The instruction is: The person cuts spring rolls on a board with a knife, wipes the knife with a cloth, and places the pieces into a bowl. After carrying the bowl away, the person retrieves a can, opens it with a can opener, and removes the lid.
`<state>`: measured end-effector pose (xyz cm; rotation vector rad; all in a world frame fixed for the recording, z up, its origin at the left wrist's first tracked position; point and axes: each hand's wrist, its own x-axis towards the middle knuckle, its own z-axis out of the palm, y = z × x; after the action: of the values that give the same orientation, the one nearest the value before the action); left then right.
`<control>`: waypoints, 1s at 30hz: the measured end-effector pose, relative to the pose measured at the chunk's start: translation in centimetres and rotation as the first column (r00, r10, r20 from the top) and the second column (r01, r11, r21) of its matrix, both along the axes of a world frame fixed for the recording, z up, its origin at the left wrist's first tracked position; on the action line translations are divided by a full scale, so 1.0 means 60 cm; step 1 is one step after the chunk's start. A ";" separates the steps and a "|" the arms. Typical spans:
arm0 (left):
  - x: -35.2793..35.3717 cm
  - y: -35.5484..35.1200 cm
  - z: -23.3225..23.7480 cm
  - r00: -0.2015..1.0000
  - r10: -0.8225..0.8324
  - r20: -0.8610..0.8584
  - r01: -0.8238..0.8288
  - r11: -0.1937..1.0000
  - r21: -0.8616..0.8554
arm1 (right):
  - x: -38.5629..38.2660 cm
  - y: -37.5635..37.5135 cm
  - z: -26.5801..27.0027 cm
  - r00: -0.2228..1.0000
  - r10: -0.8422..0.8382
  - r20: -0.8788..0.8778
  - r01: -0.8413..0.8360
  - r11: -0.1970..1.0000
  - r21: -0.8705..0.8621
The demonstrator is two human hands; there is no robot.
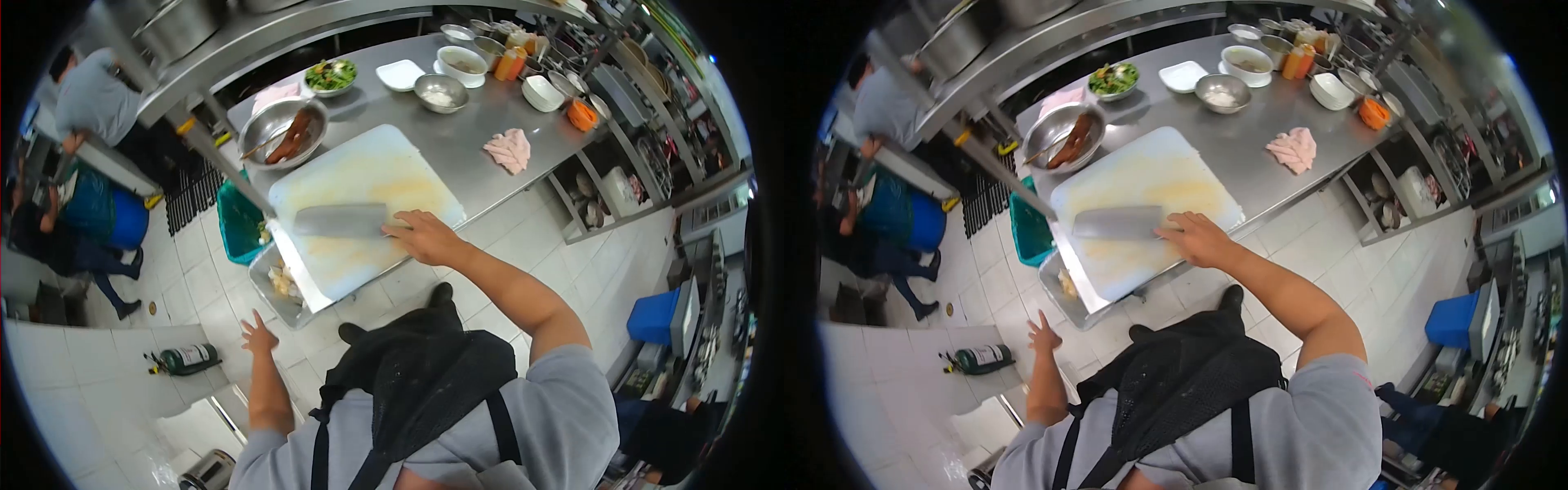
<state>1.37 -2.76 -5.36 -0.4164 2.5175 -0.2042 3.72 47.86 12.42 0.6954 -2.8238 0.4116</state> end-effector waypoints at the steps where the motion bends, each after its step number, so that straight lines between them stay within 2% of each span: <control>1: 0.023 -0.021 -0.047 0.977 0.028 -0.209 0.020 0.974 0.228 | 0.013 0.019 0.024 1.000 -0.025 0.002 0.025 0.996 -0.085; 2: 0.028 -0.036 -0.094 0.913 0.099 -0.396 0.093 0.894 0.438 | 0.018 0.045 0.041 0.999 -0.048 0.002 0.047 0.985 -0.168; 3: 0.014 -0.011 -0.079 0.908 0.085 -0.409 0.111 0.895 0.431 | 0.022 0.085 0.046 0.998 -0.060 -0.012 0.057 0.983 -0.174; 4: 0.025 0.011 -0.059 0.811 0.396 -0.430 -0.094 0.814 0.573 | 0.039 0.129 0.045 0.986 -0.167 0.013 0.166 0.959 -0.228; 5: 0.034 0.035 -0.047 0.631 0.670 -0.392 -0.255 0.656 0.710 | 0.054 0.176 0.042 0.963 -0.267 0.044 0.269 0.922 -0.277; 6: 0.015 0.040 -0.044 0.579 0.579 -0.574 -0.109 0.753 0.649 | 0.062 0.228 0.035 0.963 -0.267 0.035 0.266 0.922 -0.280; 7: 0.000 0.050 -0.041 0.492 0.474 -0.730 0.022 0.832 0.555 | 0.066 0.283 0.023 0.932 -0.361 0.022 0.352 0.892 -0.283; 8: -0.015 0.101 -0.002 0.381 0.530 -0.757 0.139 0.777 0.614 | 0.068 0.338 0.010 0.896 -0.445 0.014 0.429 0.856 -0.287; 9: -0.039 0.175 0.081 0.265 0.591 -0.762 0.257 0.718 0.647 | 0.066 0.389 0.000 0.904 -0.428 0.010 0.413 0.865 -0.286; 11: -0.077 0.318 0.210 0.205 0.689 -0.695 0.418 0.581 0.699 | 0.040 0.479 -0.017 0.801 -0.594 -0.068 0.572 0.794 -0.207; 13: -0.123 0.439 0.269 0.162 0.603 -0.781 0.635 0.542 0.550 | 0.001 0.552 -0.019 0.793 -0.602 -0.096 0.584 0.795 -0.166; 15: -0.137 0.567 0.319 0.258 0.549 -0.795 0.726 0.433 0.535 | -0.035 0.610 -0.027 0.788 -0.598 -0.145 0.588 0.801 -0.107; 16: -0.133 0.632 0.340 0.307 0.524 -0.794 0.742 0.391 0.545 | -0.052 0.626 -0.021 0.805 -0.572 -0.160 0.562 0.821 -0.103; 18: -0.108 0.740 0.364 0.406 0.471 -0.783 0.762 0.299 0.575 | -0.076 0.641 -0.021 0.897 -0.436 0.070 0.441 0.886 -0.143; 19: -0.099 0.783 0.369 0.456 0.443 -0.772 0.767 0.245 0.594 | -0.105 0.679 -0.113 0.933 -0.360 -0.019 0.360 0.933 0.006; 20: -0.093 0.819 0.370 0.495 0.428 -0.756 0.761 0.206 0.615 | -0.113 0.670 -0.110 0.940 -0.341 -0.026 0.341 0.940 0.003; 21: -0.092 0.847 0.367 0.535 0.411 -0.738 0.753 0.164 0.637 | -0.120 0.651 -0.097 0.904 -0.422 0.069 0.422 0.906 0.013; 22: -0.097 0.867 0.359 0.523 0.423 -0.740 0.755 0.174 0.632 | -0.130 0.640 -0.089 0.852 -0.498 0.159 0.499 0.866 0.036; 23: -0.104 0.884 0.346 0.507 0.338 -0.793 0.790 0.186 0.584 | -0.140 0.632 -0.079 0.860 -0.487 0.152 0.488 0.872 0.039; 24: -0.109 0.901 0.344 0.490 0.246 -0.836 0.822 0.190 0.537 | -0.147 0.625 -0.072 0.846 -0.428 0.317 0.507 0.829 -0.235; 25: -0.114 0.920 0.342 0.487 0.260 -0.834 0.820 0.191 0.539 | -0.154 0.619 -0.064 0.831 -0.320 0.455 0.531 0.703 -0.474; 26: -0.118 0.943 0.354 0.468 0.160 -0.869 0.837 0.235 0.494 | -0.157 0.612 -0.058 0.834 -0.322 0.448 0.524 0.715 -0.462; 27: -0.124 0.968 0.358 0.451 0.057 -0.891 0.852 0.271 0.448 | -0.152 0.600 -0.055 0.818 0.006 0.576 0.522 0.413 -0.746; 28: -0.133 0.997 0.344 0.457 0.076 -0.886 0.849 0.260 0.460 | -0.142 0.590 -0.051 0.779 0.344 0.524 0.556 0.007 -0.831; 29: -0.142 1.032 0.324 0.419 0.001 -0.908 0.886 0.218 0.409 | -0.127 0.574 -0.035 0.776 0.328 0.538 0.563 0.024 -0.826; 30: -0.150 1.068 0.312 0.373 -0.068 -0.925 0.919 0.168 0.358 | -0.110 0.556 -0.005 0.735 0.492 0.467 0.614 -0.191 -0.766</control>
<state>-7.65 61.33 13.37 1.3124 2.8688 1.3712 -2.87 81.25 12.11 -0.2037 -1.4952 2.9840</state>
